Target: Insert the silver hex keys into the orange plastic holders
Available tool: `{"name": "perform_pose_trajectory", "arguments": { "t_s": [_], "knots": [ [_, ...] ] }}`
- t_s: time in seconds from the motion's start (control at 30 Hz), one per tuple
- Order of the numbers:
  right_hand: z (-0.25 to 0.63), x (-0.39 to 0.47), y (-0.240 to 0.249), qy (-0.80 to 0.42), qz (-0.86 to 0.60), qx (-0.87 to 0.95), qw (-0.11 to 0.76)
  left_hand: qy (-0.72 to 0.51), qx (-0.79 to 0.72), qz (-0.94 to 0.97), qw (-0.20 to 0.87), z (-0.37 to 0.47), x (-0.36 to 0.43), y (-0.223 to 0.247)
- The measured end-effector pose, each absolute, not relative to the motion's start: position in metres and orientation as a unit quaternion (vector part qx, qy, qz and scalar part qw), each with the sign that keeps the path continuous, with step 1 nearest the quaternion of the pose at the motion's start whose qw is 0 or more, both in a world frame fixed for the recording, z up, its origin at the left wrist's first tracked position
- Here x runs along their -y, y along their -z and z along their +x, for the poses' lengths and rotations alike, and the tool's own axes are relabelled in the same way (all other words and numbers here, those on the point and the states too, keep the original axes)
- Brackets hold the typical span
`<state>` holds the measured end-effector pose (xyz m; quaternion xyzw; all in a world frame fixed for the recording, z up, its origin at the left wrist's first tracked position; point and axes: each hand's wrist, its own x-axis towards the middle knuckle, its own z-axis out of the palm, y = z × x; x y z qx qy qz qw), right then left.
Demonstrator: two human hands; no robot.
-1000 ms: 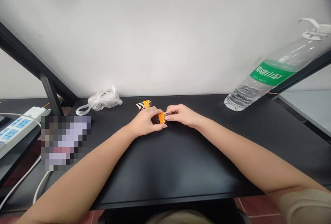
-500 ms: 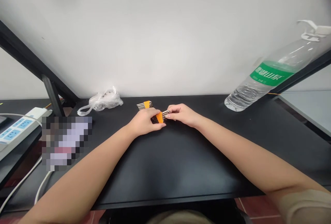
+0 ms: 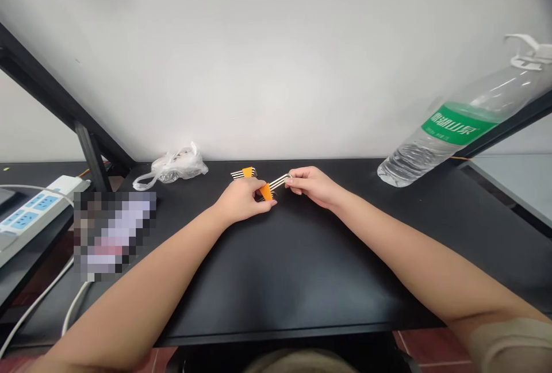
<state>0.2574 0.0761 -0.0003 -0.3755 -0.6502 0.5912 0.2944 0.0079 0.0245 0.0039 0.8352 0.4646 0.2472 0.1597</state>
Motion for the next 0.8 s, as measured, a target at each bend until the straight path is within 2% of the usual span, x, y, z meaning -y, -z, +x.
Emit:
{"name": "perform_pose_trajectory", "arguments": {
  "t_s": [0.3, 0.47, 0.57, 0.67, 0.8],
  "knots": [
    [0.268, -0.086, 0.001, -0.639, -0.399, 0.560, 0.345, -0.233, -0.509, 0.805, 0.197, 0.005, -0.026, -0.005],
    [0.282, -0.099, 0.001, -0.620, -0.443, 0.581, 0.285, -0.221, -0.509, 0.809, 0.194, 0.005, -0.026, -0.008],
    [0.283, -0.100, 0.002, -0.541, -0.495, 0.632, 0.250, -0.217, -0.511, 0.811, 0.186, 0.006, -0.025, -0.007],
    [0.281, -0.099, 0.002, -0.413, -0.552, 0.695, 0.206, -0.213, -0.511, 0.814, 0.179, 0.006, -0.025, -0.006],
    [0.279, -0.098, 0.001, -0.265, -0.563, 0.765, 0.164, -0.208, -0.504, 0.819, 0.176, 0.005, -0.025, -0.005]
  ]
}}
